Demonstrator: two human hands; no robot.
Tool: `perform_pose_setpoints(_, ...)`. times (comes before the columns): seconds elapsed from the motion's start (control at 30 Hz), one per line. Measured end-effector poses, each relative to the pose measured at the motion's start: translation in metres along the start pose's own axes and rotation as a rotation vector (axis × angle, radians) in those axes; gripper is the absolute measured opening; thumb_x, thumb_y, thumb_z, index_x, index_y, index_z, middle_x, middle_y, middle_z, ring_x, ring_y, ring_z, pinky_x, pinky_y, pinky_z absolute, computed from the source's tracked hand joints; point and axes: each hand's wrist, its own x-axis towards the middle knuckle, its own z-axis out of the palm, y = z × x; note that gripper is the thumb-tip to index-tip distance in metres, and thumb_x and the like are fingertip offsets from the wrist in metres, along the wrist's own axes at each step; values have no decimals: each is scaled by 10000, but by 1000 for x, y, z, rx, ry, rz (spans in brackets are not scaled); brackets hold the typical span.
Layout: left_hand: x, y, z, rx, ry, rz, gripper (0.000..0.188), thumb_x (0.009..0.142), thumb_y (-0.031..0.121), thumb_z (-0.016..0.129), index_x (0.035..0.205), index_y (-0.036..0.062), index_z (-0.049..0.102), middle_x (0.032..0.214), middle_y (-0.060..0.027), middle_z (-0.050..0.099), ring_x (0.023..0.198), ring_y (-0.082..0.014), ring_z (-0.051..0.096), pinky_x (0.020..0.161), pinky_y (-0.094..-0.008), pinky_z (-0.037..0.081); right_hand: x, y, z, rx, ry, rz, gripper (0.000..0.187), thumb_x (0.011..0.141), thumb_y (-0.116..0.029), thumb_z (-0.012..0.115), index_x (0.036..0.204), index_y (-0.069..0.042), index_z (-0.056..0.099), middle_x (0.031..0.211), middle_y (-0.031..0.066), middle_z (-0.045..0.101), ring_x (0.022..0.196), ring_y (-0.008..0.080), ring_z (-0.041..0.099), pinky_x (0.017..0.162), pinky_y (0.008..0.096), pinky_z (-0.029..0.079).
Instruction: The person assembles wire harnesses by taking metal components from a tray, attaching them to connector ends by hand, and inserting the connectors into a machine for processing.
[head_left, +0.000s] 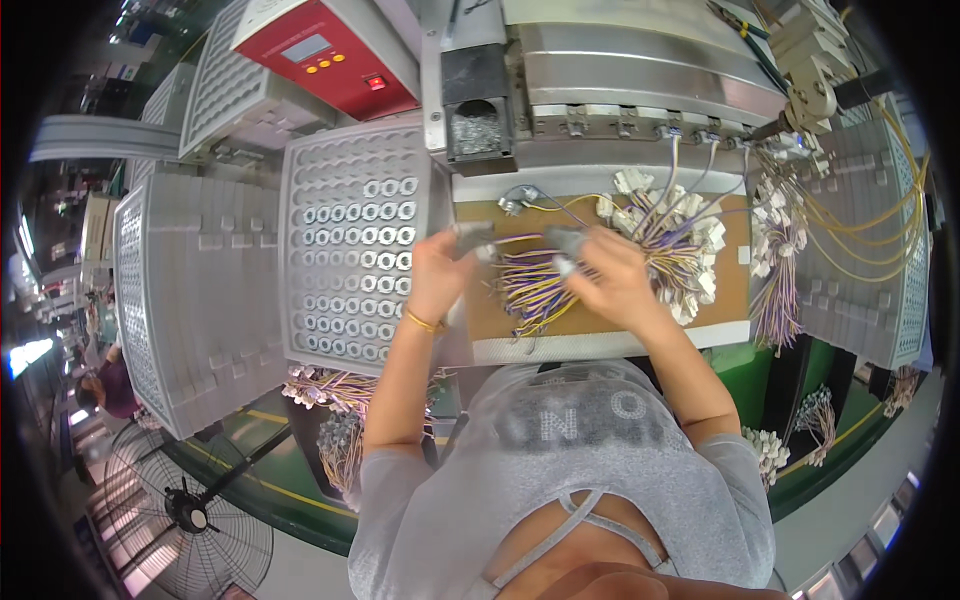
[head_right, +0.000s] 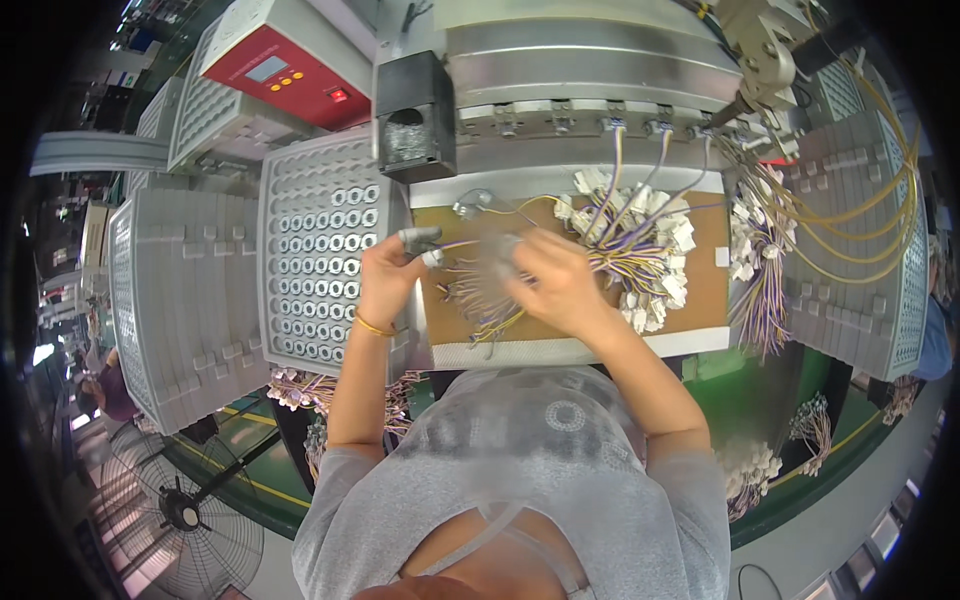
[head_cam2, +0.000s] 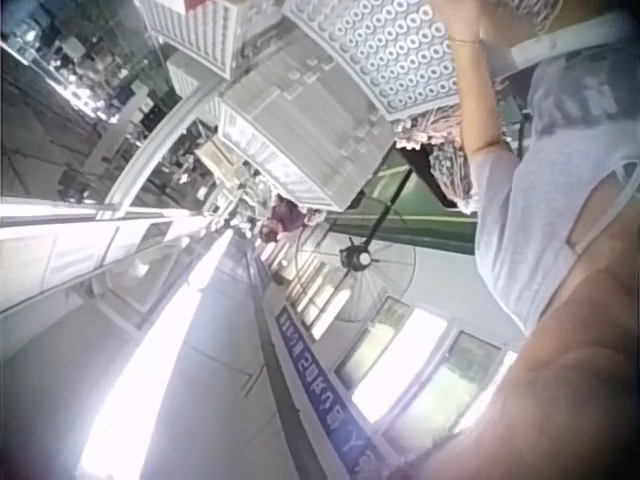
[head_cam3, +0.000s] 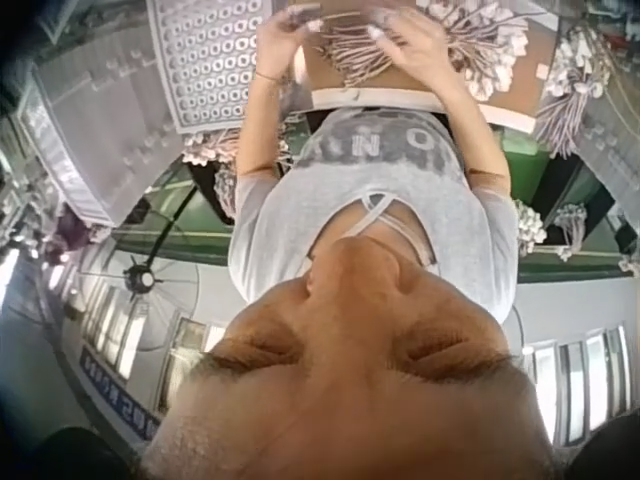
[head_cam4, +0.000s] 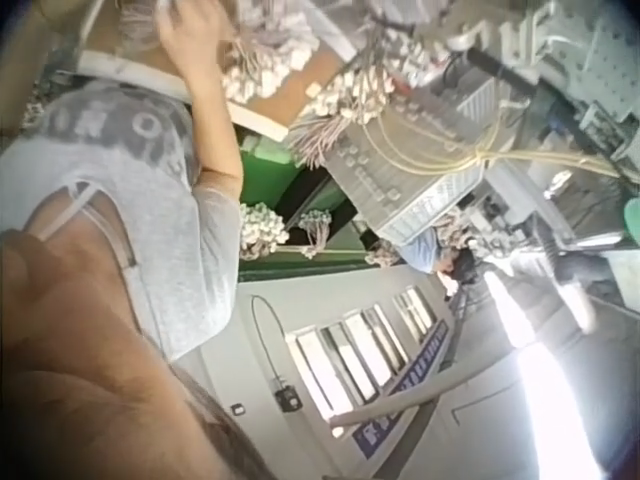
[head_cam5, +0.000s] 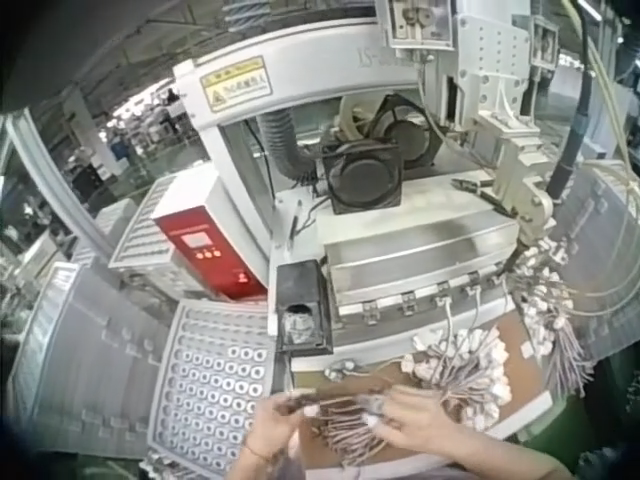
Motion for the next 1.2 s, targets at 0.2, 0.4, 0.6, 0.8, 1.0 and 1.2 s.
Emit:
perform_pose_setpoints(0.2,8,12,-21,-500,-75,-252,282,716,-21,562,995,11,585,844,-43,619,717,-97,560,635,-223,442,17,-1,29,-139,-40,-205,182,644,-40,630,646,7,454,620,102,479,573,224,513,509,317,421)
perform_pose_setpoints(0.4,52,-107,-125,1397,784,137,376,737,386,555,902,56,628,795,-135,566,695,-328,529,625,-410,424,22,-1,14,240,-88,229,118,732,-79,597,807,-2,548,603,96,501,529,116,457,505,269,408)
perform_pose_setpoints(0.6,65,-94,-120,949,667,18,397,726,307,623,1022,44,589,996,-126,576,816,-298,573,673,-404,470,20,-11,12,348,-15,298,194,684,-120,613,715,15,478,588,139,491,490,216,462,487,320,387)
perform_pose_setpoints(0.8,7,11,-31,-517,228,-70,324,793,27,533,1112,-23,498,1005,-87,567,820,-149,576,658,-260,500,23,-12,8,311,-89,254,151,692,-116,620,758,-4,544,559,90,507,472,141,450,468,276,387)
perform_pose_setpoints(1.0,-14,42,29,-534,10,-73,370,785,14,567,1142,-31,479,958,-82,595,762,-105,567,599,-219,489,21,-17,3,285,-79,340,77,704,-40,604,731,4,547,558,-20,489,511,13,403,429,197,334)
perform_pose_setpoints(1.2,-17,49,35,-582,-35,-29,387,771,-23,588,1142,-44,479,949,-66,592,710,-76,547,558,-204,487,20,-15,4,445,-54,369,45,717,-19,582,713,5,545,579,-35,505,535,8,429,445,187,349)
